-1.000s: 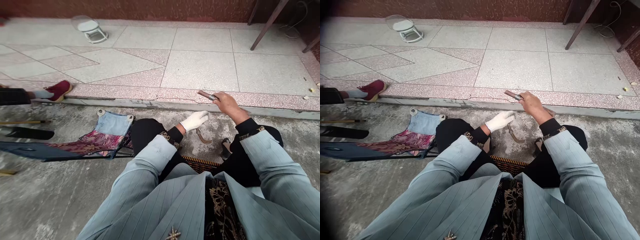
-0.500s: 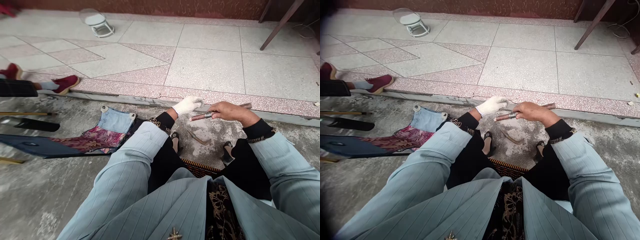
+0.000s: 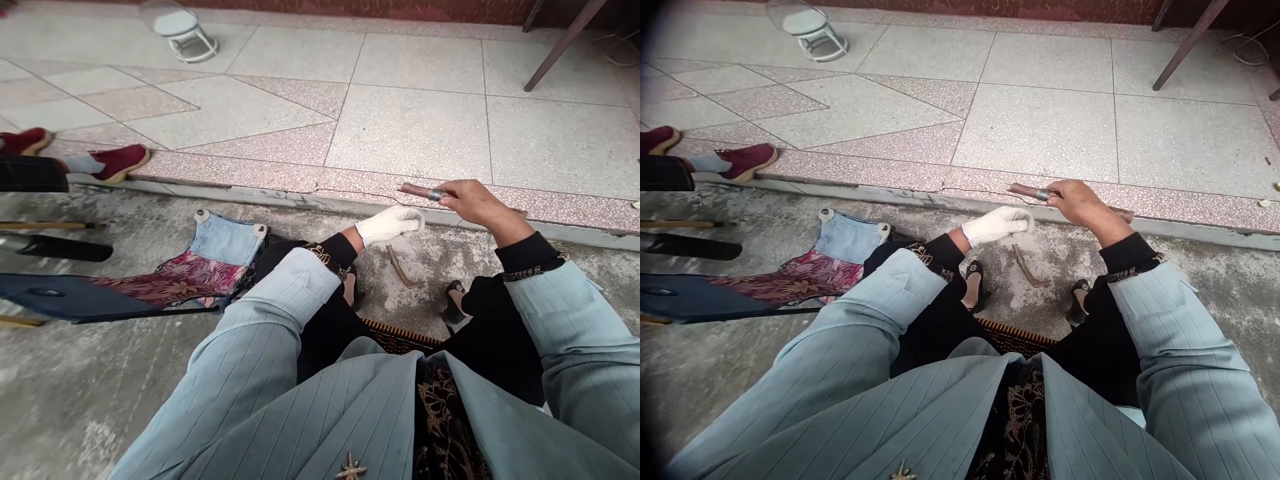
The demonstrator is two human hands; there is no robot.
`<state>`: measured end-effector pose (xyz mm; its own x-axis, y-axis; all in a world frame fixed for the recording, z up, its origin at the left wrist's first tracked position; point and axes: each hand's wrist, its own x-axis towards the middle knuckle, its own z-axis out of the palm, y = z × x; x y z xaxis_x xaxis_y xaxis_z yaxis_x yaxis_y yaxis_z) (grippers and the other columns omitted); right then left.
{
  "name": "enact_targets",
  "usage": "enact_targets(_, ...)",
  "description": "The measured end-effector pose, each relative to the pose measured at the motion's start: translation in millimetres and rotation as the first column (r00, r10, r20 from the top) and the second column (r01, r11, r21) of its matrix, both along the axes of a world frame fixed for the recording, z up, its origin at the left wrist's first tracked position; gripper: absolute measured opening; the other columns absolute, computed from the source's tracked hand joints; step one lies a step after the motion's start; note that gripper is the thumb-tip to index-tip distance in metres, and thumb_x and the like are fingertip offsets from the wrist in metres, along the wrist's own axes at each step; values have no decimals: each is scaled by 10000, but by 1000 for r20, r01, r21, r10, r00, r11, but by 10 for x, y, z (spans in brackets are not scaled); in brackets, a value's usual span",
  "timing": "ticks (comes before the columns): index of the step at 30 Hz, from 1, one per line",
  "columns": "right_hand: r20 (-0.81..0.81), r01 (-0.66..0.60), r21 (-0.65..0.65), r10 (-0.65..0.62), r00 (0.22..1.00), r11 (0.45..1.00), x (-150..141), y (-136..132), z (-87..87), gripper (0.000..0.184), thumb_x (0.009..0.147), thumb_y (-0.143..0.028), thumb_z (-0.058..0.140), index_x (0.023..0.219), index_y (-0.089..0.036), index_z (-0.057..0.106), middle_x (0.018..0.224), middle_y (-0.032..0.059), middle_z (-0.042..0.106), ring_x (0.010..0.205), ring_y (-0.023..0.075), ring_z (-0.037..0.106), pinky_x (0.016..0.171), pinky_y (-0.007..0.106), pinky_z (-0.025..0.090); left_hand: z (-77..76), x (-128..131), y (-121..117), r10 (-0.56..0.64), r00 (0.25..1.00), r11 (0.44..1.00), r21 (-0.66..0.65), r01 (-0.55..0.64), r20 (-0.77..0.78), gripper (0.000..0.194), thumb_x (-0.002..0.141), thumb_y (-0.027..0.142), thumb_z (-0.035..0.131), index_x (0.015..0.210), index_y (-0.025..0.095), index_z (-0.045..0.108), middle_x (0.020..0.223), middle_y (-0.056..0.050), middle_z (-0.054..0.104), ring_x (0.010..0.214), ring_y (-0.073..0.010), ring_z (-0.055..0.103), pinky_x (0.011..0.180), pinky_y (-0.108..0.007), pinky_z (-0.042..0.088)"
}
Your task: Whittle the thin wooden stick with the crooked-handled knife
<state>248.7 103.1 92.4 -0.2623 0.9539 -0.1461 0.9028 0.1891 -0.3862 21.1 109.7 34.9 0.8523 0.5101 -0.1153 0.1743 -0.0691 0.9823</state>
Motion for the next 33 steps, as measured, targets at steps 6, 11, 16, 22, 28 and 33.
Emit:
enact_targets(6,280,-132,-315,225,933,940,-85,-14,-158,271,911,-280,544,1092,-165,710,1001,130,700,847,238,607,673,318,361,119,-137,88,-11,972,939,332,91,-236,253,861,308,500,908,142,686,759,8,607,647,-93,498,630,-211,365)
enact_targets(11,57,-388,-372,438,897,843,-221,-191,-137,183,905,-278,568,984,-196,711,876,78,686,771,205,583,675,312,341,237,-228,201,47,976,898,436,52,-213,262,842,289,487,914,143,692,810,5,654,752,-119,560,738,-226,394)
enact_targets(16,-90,-419,-352,416,905,837,-179,-238,-51,201,905,-298,571,1009,-231,730,845,54,679,750,198,550,711,328,350,340,-255,219,59,981,908,417,24,-185,255,829,284,491,897,126,679,810,2,654,763,-120,562,764,-238,403)
enact_targets(22,-198,-451,-380,406,892,807,-149,-281,49,261,887,-325,584,1060,-216,745,873,44,698,756,184,554,689,298,357,365,-238,207,103,985,930,365,-45,-141,227,824,270,511,882,117,668,785,-2,629,698,-99,522,698,-217,403)
enact_targets(28,-316,-429,-254,345,884,867,-64,-325,135,332,865,-394,610,1138,-261,744,953,29,728,813,193,591,733,305,394,238,-228,279,173,966,929,357,-95,-192,225,823,263,537,893,104,681,732,0,625,671,-100,524,695,-221,412)
enact_targets(33,-358,-261,-121,203,911,958,32,-332,164,382,857,-373,607,1195,-236,721,1015,45,716,882,209,610,767,319,422,-37,-201,310,124,984,950,302,-80,-127,279,805,315,619,994,123,690,900,-44,676,800,-135,576,741,-241,434)
